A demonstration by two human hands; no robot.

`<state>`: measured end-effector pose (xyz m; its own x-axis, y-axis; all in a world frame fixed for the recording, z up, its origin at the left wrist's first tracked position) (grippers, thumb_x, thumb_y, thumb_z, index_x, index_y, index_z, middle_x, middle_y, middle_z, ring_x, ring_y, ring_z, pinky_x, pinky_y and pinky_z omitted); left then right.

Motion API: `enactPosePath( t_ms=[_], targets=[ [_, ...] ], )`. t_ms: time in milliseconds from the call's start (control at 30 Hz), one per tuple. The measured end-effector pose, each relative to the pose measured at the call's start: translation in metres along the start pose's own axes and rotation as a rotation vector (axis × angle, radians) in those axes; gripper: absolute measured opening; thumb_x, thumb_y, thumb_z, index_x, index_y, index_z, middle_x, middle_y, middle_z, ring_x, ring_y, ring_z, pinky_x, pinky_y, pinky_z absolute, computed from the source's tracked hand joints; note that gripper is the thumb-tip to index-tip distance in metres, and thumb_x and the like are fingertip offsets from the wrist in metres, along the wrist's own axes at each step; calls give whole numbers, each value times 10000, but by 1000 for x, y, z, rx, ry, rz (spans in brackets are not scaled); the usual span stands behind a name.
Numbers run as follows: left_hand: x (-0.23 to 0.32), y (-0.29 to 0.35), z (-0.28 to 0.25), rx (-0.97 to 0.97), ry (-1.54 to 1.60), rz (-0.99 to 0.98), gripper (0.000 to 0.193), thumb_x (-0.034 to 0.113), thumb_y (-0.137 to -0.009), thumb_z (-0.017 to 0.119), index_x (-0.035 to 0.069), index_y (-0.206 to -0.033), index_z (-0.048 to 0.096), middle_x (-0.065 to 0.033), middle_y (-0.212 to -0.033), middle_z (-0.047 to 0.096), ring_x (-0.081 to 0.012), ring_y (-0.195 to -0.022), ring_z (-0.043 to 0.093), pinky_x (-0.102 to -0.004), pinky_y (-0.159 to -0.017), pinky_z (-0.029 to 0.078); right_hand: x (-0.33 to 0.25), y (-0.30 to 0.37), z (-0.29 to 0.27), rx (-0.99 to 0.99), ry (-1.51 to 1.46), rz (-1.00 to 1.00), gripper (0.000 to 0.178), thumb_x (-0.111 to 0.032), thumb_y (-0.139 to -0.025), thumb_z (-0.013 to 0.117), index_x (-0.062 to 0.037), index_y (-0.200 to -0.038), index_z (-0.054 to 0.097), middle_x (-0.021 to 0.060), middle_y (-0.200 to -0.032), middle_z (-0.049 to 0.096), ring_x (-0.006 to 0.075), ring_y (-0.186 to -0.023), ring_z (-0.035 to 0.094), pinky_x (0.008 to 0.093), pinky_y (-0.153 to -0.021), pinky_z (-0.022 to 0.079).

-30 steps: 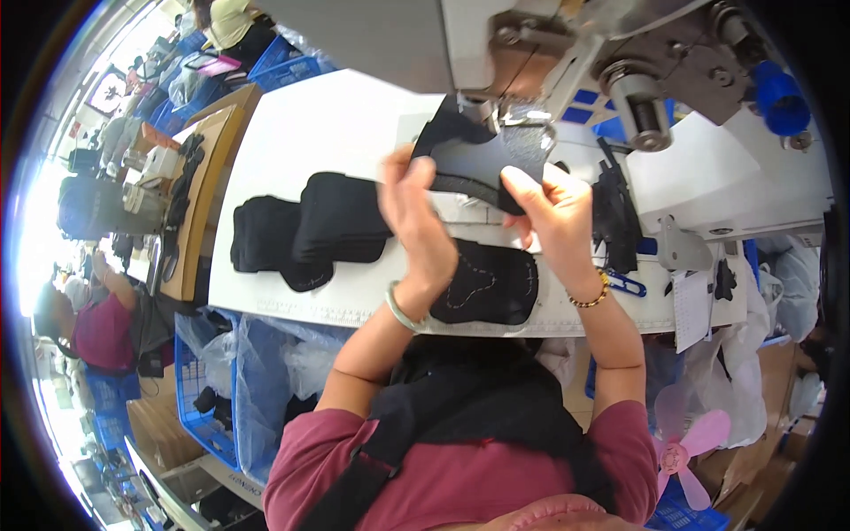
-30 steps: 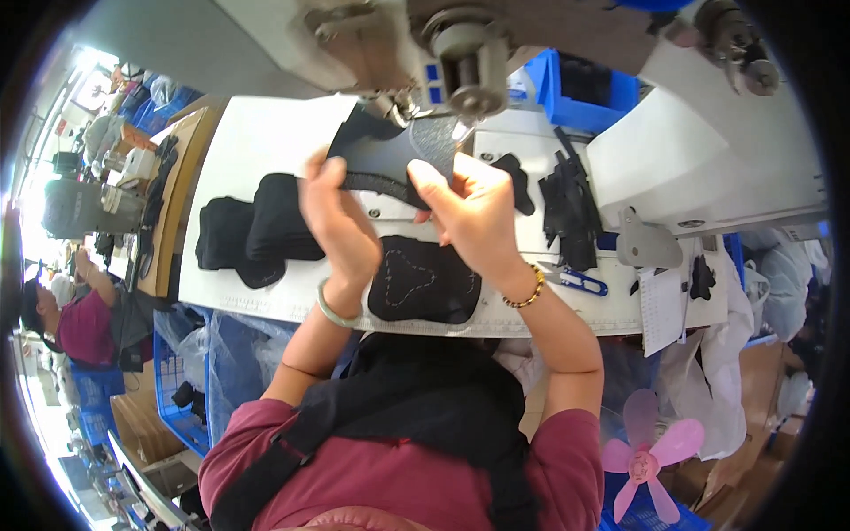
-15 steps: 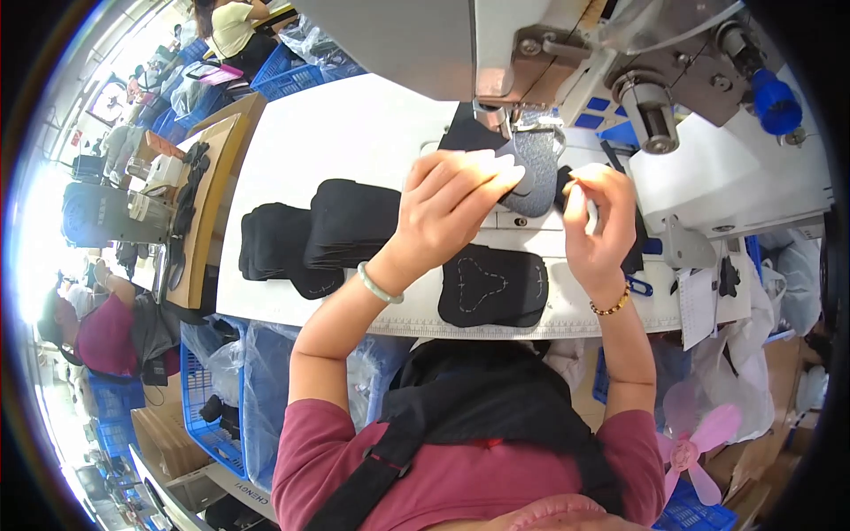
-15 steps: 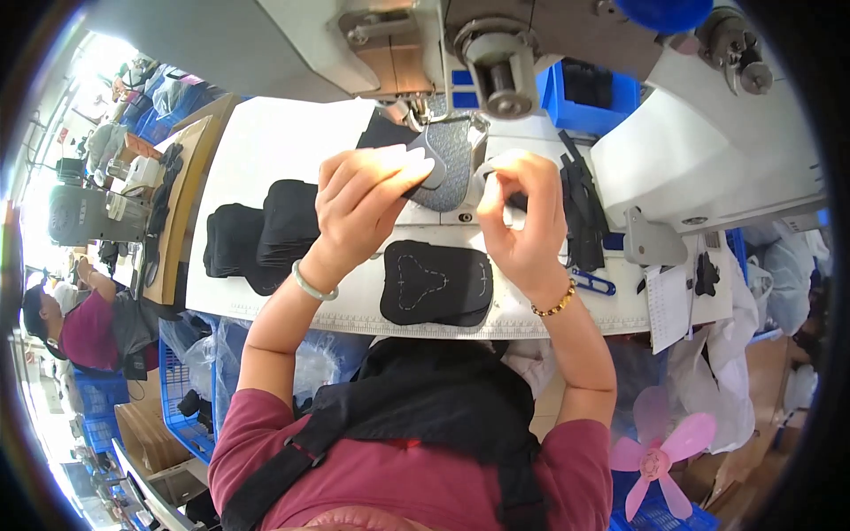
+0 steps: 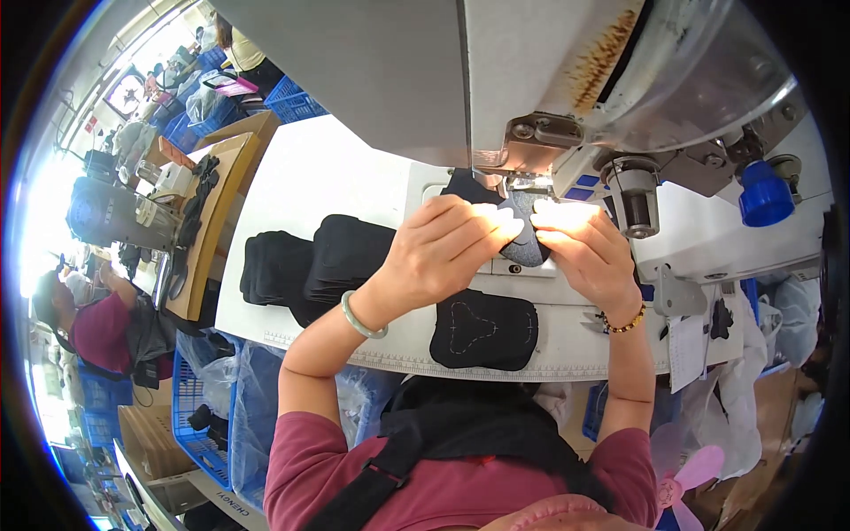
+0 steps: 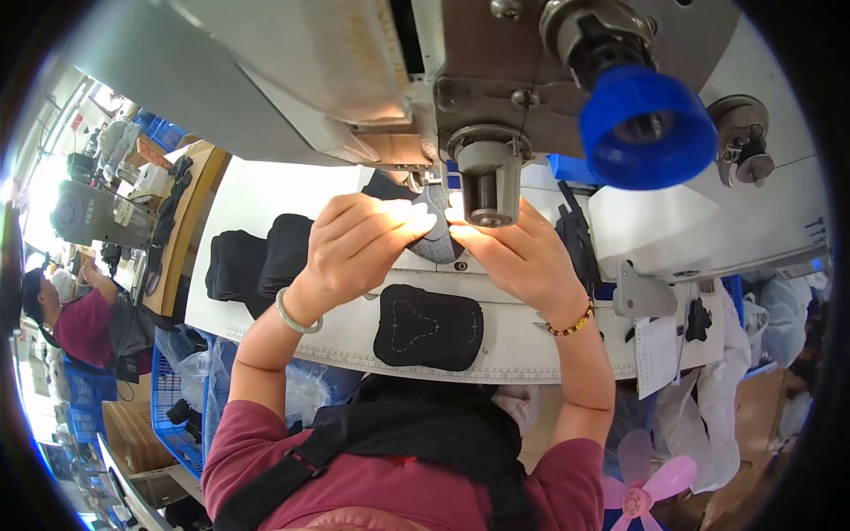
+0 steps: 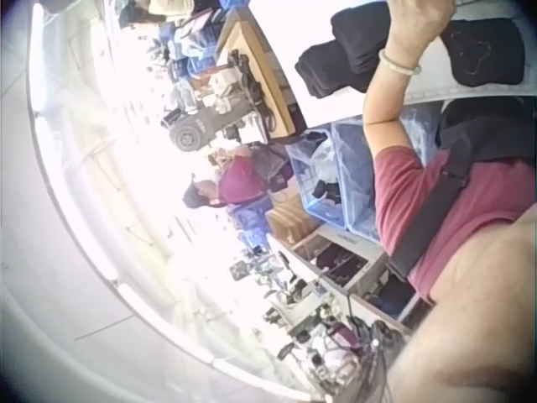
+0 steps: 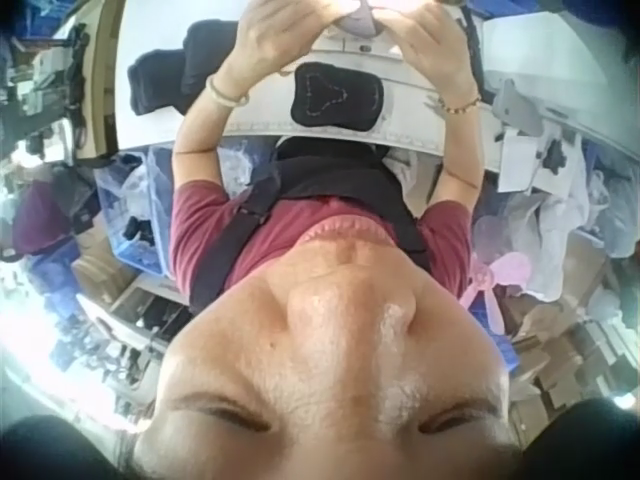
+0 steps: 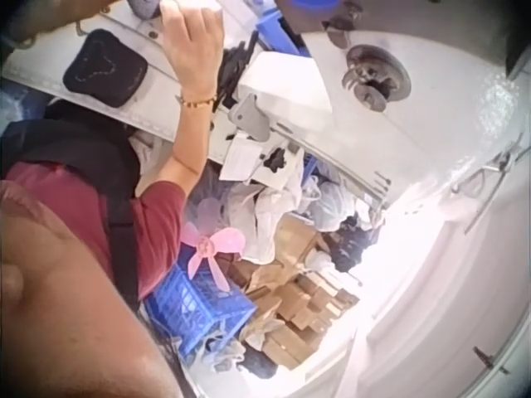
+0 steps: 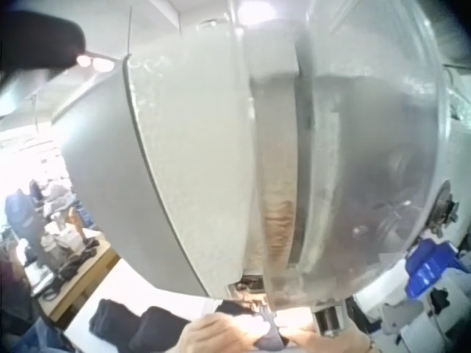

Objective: Sewing together black fabric shoe components using an industrial sewing machine.

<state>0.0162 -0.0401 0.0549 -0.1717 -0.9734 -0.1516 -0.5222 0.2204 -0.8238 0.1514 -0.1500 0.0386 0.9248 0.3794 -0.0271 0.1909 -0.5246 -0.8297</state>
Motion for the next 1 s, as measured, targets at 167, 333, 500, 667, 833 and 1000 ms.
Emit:
enactPosePath(
  t_ms=[167, 333, 500, 667, 833, 1000],
  targets=[
    [-10, 2, 4, -48, -10, 35, 338, -1, -624, 650, 56, -956, 672, -5, -871, 620, -155, -806, 605, -297, -765, 484, 1, -1, 2, -33, 50, 0, 227, 25, -674, 699, 17, -891, 632, 115, -979, 676, 275, -904, 637, 346, -778, 504],
    [-22, 4, 9, 14, 46, -15, 308, -15, -664, 659, 91, -953, 674, 24, -907, 635, -150, -826, 607, -303, -788, 474, -6, -7, 6, -69, 102, 1, 221, 20, -684, 688, 3, -899, 638, 103, -970, 665, 264, -882, 629, 341, -768, 500],
    [-35, 11, 14, 19, 205, -135, 348, -39, -641, 672, 96, -962, 666, 0, -982, 665, -186, -923, 611, -339, -848, 451, -21, -13, 16, -43, 278, -25, 261, -77, -727, 653, -56, -986, 638, 14, -926, 585, 144, -775, 588, 293, -658, 457],
    [-48, 19, 23, 133, 368, -247, 323, -149, -628, 647, 46, -882, 688, -64, -916, 679, -242, -866, 633, -324, -806, 495, -30, -15, 24, -13, 341, 1, 244, -71, -744, 653, -42, -986, 637, 22, -902, 563, 142, -797, 586, 282, -661, 447],
    [-52, 23, 28, 183, 384, -267, 312, -162, -638, 647, 32, -879, 684, -88, -908, 680, -240, -845, 635, -321, -772, 502, -23, -12, 27, 31, 286, 112, 244, 5, -713, 718, -26, -946, 651, 42, -940, 615, 191, -855, 594, 309, -757, 457],
    [-52, 21, 28, 218, 334, -259, 262, -85, -632, 673, 59, -851, 681, -50, -906, 688, -222, -881, 649, -328, -776, 475, -18, -9, 25, 53, 289, 110, 273, -29, -729, 737, -53, -986, 647, 36, -985, 607, 197, -859, 591, 324, -759, 444]
  ],
)
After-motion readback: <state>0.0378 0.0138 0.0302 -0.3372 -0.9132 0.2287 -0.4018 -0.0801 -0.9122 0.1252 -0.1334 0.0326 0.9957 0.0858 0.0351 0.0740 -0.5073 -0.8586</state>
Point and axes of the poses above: each hand's wrist, its own y-axis away from the middle knuckle, its own z-axis out of the palm, x = y × z, the point moved 5 cm from there along -y, towards the middle knuckle
